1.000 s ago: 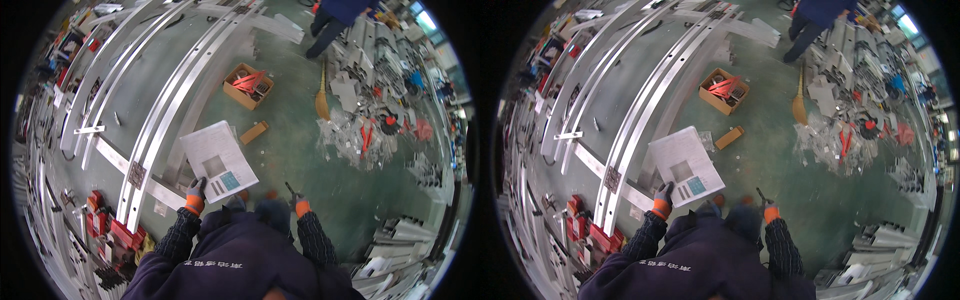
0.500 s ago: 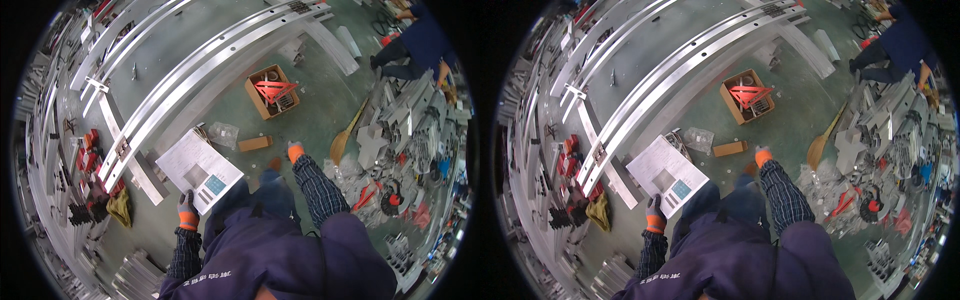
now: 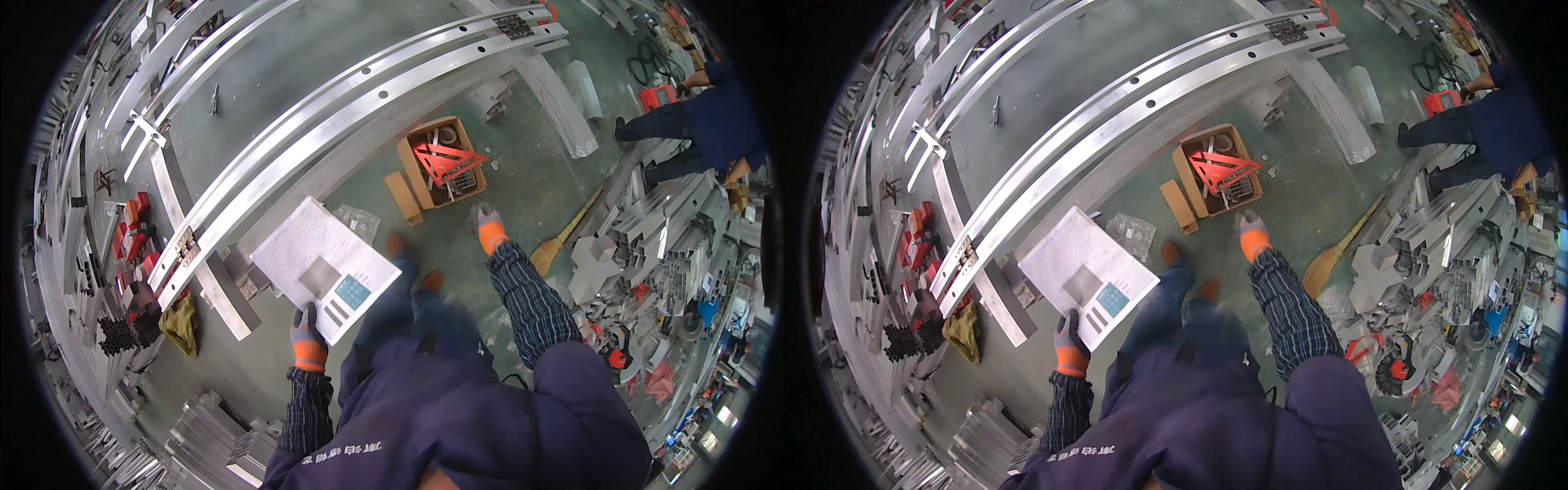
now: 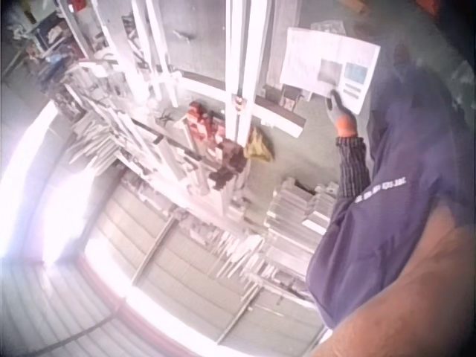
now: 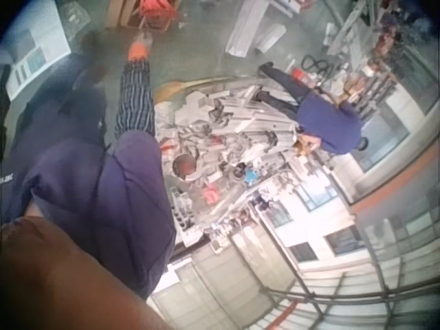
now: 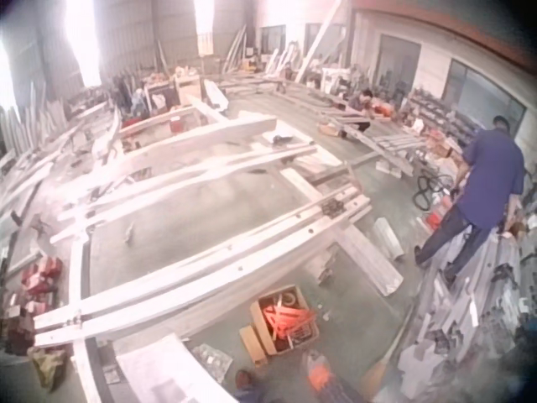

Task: The person sits on the floor and handles a white document, writing on it with a marker. They then stand, walk through a workshop, and place the document on a table.

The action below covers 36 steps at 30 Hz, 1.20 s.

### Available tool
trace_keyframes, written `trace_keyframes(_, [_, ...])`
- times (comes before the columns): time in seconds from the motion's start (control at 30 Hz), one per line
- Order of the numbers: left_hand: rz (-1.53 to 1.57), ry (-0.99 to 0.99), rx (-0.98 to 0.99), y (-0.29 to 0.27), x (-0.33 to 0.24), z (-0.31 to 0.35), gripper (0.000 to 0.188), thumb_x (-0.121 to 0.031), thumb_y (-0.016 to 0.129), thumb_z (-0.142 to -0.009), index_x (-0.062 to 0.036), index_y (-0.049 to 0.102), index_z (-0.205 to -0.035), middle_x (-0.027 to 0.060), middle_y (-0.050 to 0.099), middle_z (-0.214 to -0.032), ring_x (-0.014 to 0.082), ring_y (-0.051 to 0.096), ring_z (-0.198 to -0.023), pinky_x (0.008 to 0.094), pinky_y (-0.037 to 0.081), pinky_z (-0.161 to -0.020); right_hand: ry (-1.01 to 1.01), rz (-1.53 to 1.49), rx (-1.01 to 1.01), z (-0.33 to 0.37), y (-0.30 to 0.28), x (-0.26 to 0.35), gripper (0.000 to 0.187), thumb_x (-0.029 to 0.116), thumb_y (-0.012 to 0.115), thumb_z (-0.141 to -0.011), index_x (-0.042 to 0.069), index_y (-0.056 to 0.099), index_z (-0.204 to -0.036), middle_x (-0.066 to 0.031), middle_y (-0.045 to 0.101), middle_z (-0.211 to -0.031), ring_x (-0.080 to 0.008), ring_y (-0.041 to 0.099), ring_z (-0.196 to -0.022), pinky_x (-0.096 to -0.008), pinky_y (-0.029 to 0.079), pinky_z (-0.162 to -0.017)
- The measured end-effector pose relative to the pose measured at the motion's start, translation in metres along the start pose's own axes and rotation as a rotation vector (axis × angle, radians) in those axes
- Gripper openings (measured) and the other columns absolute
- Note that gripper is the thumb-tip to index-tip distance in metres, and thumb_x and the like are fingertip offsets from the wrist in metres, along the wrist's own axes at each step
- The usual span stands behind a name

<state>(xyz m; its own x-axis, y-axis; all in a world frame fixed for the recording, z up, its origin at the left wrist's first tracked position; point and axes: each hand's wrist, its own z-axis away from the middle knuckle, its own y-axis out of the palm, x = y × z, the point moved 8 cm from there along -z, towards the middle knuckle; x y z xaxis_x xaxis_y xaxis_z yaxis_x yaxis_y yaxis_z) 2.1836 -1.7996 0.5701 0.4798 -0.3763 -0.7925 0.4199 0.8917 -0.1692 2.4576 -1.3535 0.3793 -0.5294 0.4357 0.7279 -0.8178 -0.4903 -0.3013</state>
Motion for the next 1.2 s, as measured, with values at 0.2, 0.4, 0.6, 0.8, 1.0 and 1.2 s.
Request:
trace_keyframes(0.2, [0.249,0.018,-0.137,-0.022,-0.013,-0.062,0.036,-0.02,0.064,-0.094,0.003,0.06,-0.122,0.0123,0.066,-0.11,0.0205,0.064,-0.094,0.0327,0.053,-0.081,0.14,0.559,-0.267,0.078,-0.104,-0.127,0.041,0.036,0.06,-0.091,-0.004,0.067,-0.099,-0.0244,0.069,-0.089,-0.0424,0.065,-0.088,-0.0451,0.05,-0.072])
trace_keyframes(0.4, [0.362,0.097,-0.244,-0.07,-0.032,-0.085,0.041,-0.025,0.057,-0.098,0.004,0.055,-0.126,0.0138,0.065,-0.114,0.0231,0.066,-0.095,0.0333,0.054,-0.08,0.517,0.081,-0.293,0.094,-0.155,-0.244,0.036,0.03,0.057,-0.093,-0.002,0.069,-0.099,-0.0241,0.069,-0.098,-0.0387,0.067,-0.09,-0.0444,0.053,-0.076])
trace_keyframes(0.6, [-0.576,0.511,-0.33,-0.095,-0.068,-0.062,0.036,-0.015,0.051,-0.097,0.0026,0.053,-0.128,0.0179,0.067,-0.106,0.0295,0.065,-0.092,0.0371,0.052,-0.081,-0.384,1.464,0.038,0.018,-0.086,-0.12,0.036,0.027,0.047,-0.099,-0.002,0.067,-0.104,-0.0256,0.068,-0.098,-0.0385,0.067,-0.089,-0.0424,0.055,-0.076])
trace_keyframes(0.8, [-0.46,0.341,-0.334,-0.094,-0.051,-0.064,0.041,-0.027,0.042,-0.104,0.0042,0.053,-0.129,0.0155,0.068,-0.111,0.0228,0.066,-0.092,0.0333,0.053,-0.08,0.031,0.147,-0.107,-0.05,-0.08,-0.046,0.037,0.036,0.055,-0.095,0.004,0.063,-0.111,-0.0184,0.068,-0.091,-0.0322,0.068,-0.073,-0.0428,0.055,-0.062])
trace_keyframes(1.0, [0.071,0.21,-0.373,-0.099,-0.04,-0.046,0.041,-0.03,0.044,-0.104,0.0036,0.053,-0.127,0.0144,0.067,-0.112,0.0235,0.066,-0.094,0.0316,0.052,-0.082,0.153,0.126,0.09,-0.008,-0.049,0.029,0.034,0.039,0.05,-0.097,0.01,0.06,-0.113,-0.0145,0.067,-0.092,-0.0293,0.066,-0.069,-0.0443,0.055,-0.059])
trace_keyframes(1.2, [0.532,0.078,-0.585,-0.132,-0.006,0.016,0.043,-0.035,0.056,-0.099,0.0005,0.057,-0.123,0.0127,0.068,-0.106,0.0228,0.067,-0.09,0.0325,0.056,-0.074,0.384,0.309,0.199,-0.009,-0.045,-0.048,0.031,0.036,0.047,-0.098,0.011,0.062,-0.109,-0.014,0.068,-0.092,-0.0302,0.066,-0.069,-0.0447,0.054,-0.058])
